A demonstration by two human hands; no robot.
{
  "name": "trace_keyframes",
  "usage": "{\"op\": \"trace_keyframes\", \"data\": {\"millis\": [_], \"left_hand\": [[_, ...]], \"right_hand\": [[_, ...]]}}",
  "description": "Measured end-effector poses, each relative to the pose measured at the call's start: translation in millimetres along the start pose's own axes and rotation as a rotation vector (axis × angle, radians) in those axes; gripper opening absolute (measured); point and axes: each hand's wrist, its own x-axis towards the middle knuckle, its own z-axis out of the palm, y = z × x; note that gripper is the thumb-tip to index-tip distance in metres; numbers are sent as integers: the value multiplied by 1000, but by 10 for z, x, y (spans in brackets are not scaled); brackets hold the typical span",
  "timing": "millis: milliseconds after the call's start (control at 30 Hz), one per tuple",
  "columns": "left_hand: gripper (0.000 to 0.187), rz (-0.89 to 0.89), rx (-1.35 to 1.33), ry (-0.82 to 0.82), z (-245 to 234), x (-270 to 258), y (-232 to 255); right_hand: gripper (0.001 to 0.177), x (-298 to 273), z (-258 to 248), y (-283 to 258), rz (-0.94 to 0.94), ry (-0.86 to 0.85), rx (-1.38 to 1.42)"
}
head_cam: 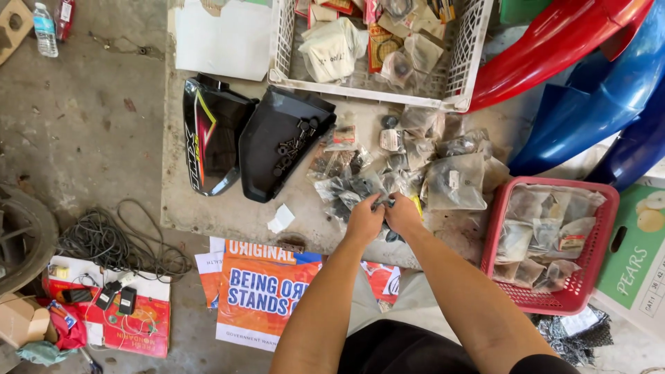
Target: The person cleans small mechanical parts using a dark cloth. They pick up parts from a table, wipe them thoroughly, and place them into a red basket. The person repeats this process for several items.
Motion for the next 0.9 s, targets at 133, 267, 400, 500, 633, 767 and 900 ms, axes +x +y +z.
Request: {"op": "trace_keyframes", "data": {"millis": [133, 267, 400, 500, 633, 767, 900], "left_hand": [[52, 40, -16, -72, -197, -5, 9], [51, 63, 33, -29, -248, 21, -88], [49, 67, 55, 20, -250, 30, -146], [50, 38, 45, 17, -211, 94, -222], [63, -50, -284, -4, -231, 51, -58], [86, -112, -795, 15, -178, -347, 444], [41, -54, -1181, -170, -208, -728, 792]], "right_hand": [[43, 103, 93, 49, 37, 16, -36], [44, -4, 36, -72, 17, 58, -13], [43, 66, 136, -35, 100, 86, 0], [31, 25, 151, -34, 68, 138, -5], [30, -467, -176, -307, -174, 269, -22], [15, -1316, -664, -569, -655, 373, -151], [7, -2442, -1424, -886, -918, 242, 3]]}}
